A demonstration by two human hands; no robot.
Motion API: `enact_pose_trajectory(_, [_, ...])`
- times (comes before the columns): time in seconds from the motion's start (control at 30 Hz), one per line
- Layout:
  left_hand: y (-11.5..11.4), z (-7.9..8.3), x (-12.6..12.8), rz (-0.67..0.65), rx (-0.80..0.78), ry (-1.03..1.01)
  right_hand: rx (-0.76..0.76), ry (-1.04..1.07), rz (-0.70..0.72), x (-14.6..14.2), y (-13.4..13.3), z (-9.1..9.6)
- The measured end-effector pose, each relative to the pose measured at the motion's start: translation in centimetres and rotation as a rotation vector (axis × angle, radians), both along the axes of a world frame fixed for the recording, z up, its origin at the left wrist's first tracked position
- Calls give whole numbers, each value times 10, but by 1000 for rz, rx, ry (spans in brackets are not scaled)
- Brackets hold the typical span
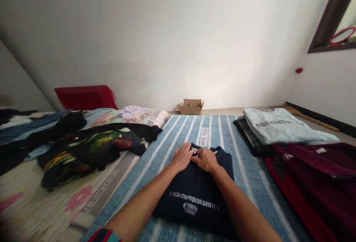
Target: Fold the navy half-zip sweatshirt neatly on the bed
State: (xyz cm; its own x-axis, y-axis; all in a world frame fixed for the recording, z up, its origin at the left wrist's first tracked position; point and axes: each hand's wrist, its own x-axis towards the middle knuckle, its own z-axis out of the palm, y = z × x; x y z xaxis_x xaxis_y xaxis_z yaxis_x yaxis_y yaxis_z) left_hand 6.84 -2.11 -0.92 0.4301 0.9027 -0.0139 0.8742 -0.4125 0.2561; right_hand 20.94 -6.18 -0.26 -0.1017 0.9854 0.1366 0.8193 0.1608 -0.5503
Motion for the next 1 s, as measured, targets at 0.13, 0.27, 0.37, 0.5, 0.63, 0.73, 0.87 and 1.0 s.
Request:
enact_pose_trajectory(0.13, [-6,7,5,-5,9,-6,75,-62,-50,8,-24,14])
enact_pose_trajectory(0.27, [-20,11,13,20,11,35,127,-146,-159,18,-57,10])
enact_pose_trajectory(0.37, [-28,7,17,54,0,65,93,-214,-190,20,-76,-6])
enact_pose_trajectory(0.5, [-32,-1,20,72,-25,76,-16,-218,-190,14,-88,-27])
enact_pose_trajectory(0.63, [-30,-8,21,84,-30,81,-52,-216,-177,12,-89,-35])
enact_pose_trajectory(0.73, [-29,-13,22,82,-16,83,-59,-210,-184,12,-89,-37])
enact_pose_trajectory(0.87, [-29,-18,21,71,15,79,-51,-202,-195,13,-89,-41])
enact_pose_trajectory(1.0, [-29,-18,21,77,23,80,-35,-203,-195,13,-88,-44])
